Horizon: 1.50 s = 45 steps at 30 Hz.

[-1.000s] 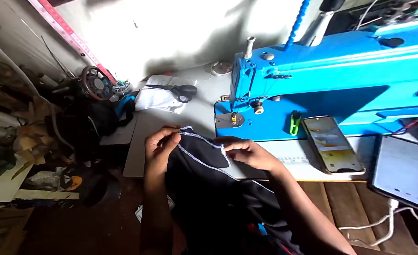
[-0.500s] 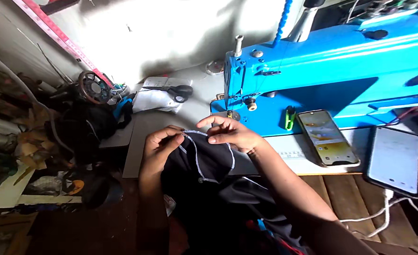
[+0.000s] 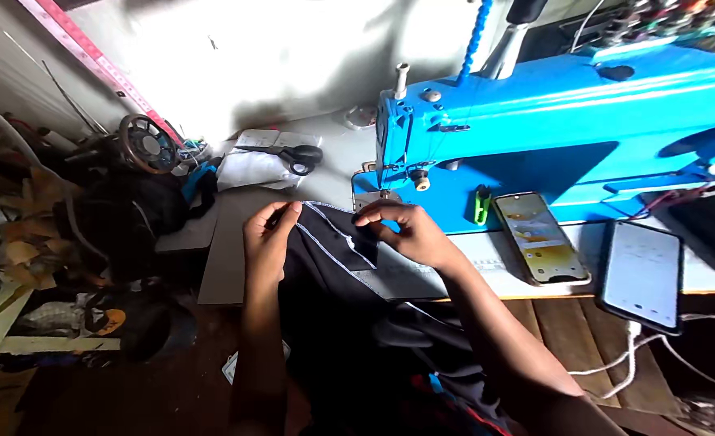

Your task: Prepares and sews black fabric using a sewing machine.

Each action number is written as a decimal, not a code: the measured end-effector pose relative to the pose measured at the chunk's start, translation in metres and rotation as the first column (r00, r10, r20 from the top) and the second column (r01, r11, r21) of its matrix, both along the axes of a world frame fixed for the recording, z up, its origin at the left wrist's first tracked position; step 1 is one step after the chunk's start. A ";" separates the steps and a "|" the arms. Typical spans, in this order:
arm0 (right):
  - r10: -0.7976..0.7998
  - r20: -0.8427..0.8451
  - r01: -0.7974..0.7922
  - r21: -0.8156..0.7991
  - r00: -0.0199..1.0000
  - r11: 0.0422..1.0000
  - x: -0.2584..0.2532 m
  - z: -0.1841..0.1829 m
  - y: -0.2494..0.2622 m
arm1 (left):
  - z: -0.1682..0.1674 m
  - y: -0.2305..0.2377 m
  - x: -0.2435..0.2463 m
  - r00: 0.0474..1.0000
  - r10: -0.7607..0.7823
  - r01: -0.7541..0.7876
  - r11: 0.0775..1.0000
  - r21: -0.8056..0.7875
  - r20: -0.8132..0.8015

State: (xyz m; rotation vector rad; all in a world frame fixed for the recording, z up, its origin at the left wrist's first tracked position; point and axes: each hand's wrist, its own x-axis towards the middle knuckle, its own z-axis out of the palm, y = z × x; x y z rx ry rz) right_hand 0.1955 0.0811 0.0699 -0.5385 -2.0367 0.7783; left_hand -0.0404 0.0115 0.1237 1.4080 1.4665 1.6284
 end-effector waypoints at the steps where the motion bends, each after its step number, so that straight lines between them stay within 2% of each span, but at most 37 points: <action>1: -0.031 0.025 0.030 0.052 0.999 0.998 -0.002 -0.004 -0.001 | 0.001 -0.001 0.000 1.000 -0.005 0.005 1.000 -0.015 0.000; 4: -0.142 0.088 0.119 0.229 0.986 0.966 -0.015 -0.019 -0.004 | 0.004 -0.003 0.001 0.999 -0.003 0.004 0.999 -0.040 0.033; 6: -0.260 0.071 0.218 0.364 0.963 0.906 -0.027 -0.029 -0.005 | 0.006 -0.003 0.003 0.998 -0.004 0.006 0.999 -0.036 0.064; 8: -0.307 0.004 0.280 0.399 0.952 0.873 -0.037 -0.038 -0.005 | 0.008 -0.003 0.004 0.998 -0.007 0.009 0.999 -0.032 0.069; 10: -0.229 -0.090 0.244 0.246 0.969 0.938 -0.039 -0.036 -0.004 | 0.008 -0.005 0.000 0.998 -0.019 0.020 1.000 -0.021 0.063; 12: -0.099 -0.189 0.098 -0.011 0.977 0.995 -0.031 -0.027 -0.001 | 0.004 -0.007 -0.009 0.998 -0.055 0.054 0.998 0.020 0.024; 15: 0.019 -0.316 -0.099 -0.236 0.948 0.967 -0.015 -0.016 0.003 | -0.001 -0.007 -0.020 0.991 -0.130 0.132 0.990 0.050 -0.042; 18: 0.059 -0.344 -0.169 -0.298 0.937 0.939 -0.002 -0.012 0.004 | -0.008 -0.003 -0.021 0.981 -0.191 0.194 0.977 0.091 -0.042; 25: 0.060 -0.306 -0.162 -0.318 0.950 0.934 0.009 -0.015 0.003 | -0.014 0.010 -0.008 0.976 -0.215 0.211 0.970 0.120 0.025; 28: 0.077 -0.304 -0.165 -0.275 0.949 0.947 0.015 -0.018 0.005 | -0.015 0.013 -0.006 0.981 -0.184 0.180 0.980 0.081 0.052; 34: 0.004 -0.226 -0.050 -0.198 0.974 0.979 0.024 -0.013 0.007 | -0.016 0.015 -0.003 0.985 -0.142 0.138 0.989 0.049 0.102; 38: -0.025 -0.183 -0.009 -0.180 0.983 0.984 0.023 -0.014 0.004 | -0.012 0.017 0.004 0.984 -0.060 0.063 0.998 -0.014 0.167; 42: -0.157 -0.043 0.159 0.045 0.987 0.986 0.008 -0.026 -0.003 | -0.009 0.020 0.010 0.952 0.011 0.031 0.991 -0.131 0.306; 45: -0.356 -0.015 0.342 0.311 0.934 0.886 -0.010 -0.041 -0.004 | -0.010 0.021 0.014 0.918 0.015 0.055 0.985 -0.165 0.395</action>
